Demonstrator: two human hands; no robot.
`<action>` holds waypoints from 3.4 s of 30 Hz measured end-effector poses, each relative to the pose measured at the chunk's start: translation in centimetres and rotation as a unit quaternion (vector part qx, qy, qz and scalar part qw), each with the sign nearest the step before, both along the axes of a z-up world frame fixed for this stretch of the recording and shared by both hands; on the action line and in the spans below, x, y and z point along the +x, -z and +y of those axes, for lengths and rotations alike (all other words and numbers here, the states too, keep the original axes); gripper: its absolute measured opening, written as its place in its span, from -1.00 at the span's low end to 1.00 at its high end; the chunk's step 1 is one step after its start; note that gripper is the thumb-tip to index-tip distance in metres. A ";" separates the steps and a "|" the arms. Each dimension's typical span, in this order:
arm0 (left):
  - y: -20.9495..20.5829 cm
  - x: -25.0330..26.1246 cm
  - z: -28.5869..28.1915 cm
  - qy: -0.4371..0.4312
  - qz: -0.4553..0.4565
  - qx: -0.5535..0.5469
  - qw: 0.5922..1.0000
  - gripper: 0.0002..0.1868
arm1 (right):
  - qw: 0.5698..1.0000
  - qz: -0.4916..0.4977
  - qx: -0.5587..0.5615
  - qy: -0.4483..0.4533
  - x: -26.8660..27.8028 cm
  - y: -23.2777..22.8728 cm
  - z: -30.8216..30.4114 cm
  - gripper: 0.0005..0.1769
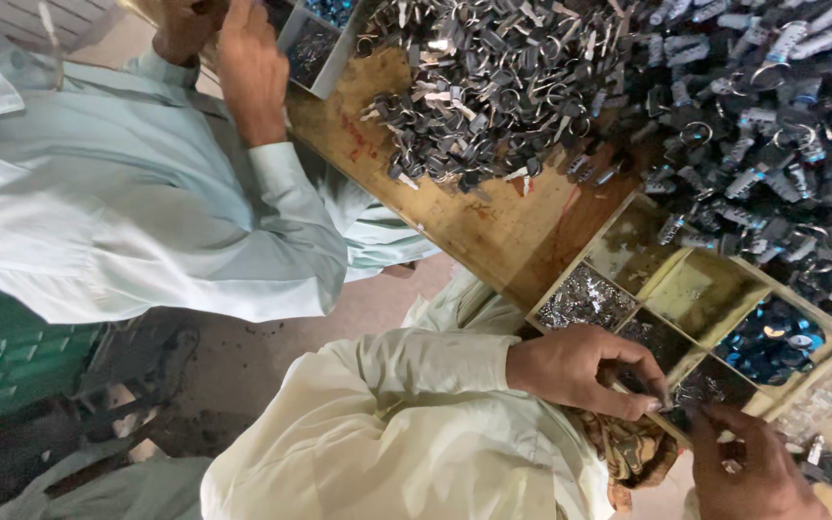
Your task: The person assembles keychains by hand, picking small metal rings and blue plastic caps from a compartmentalized tray and attaching them to key blanks. The person repeatedly picks, aligns, and fastens components, then places the finished keychains into a pile on the table.
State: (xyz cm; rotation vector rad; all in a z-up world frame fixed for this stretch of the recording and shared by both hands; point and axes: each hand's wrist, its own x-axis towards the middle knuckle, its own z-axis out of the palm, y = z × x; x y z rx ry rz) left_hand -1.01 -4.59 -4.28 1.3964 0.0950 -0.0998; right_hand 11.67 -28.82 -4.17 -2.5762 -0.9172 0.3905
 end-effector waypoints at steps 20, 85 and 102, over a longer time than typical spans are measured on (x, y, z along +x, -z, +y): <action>4.3 0.5 -5.5 -0.015 0.248 -0.513 0.822 -0.59 | 0.974 -0.028 0.220 0.047 -5.6 -1.3 2.2 -0.85; -2.2 -1.8 5.3 -0.171 0.093 0.060 0.979 -0.83 | 0.982 -0.144 0.083 -0.087 2.8 -5.4 15.0 -0.86; -1.6 -1.2 6.9 -0.176 0.061 0.015 0.982 -0.84 | 0.966 -0.216 0.070 -0.126 2.5 -1.4 18.1 -0.75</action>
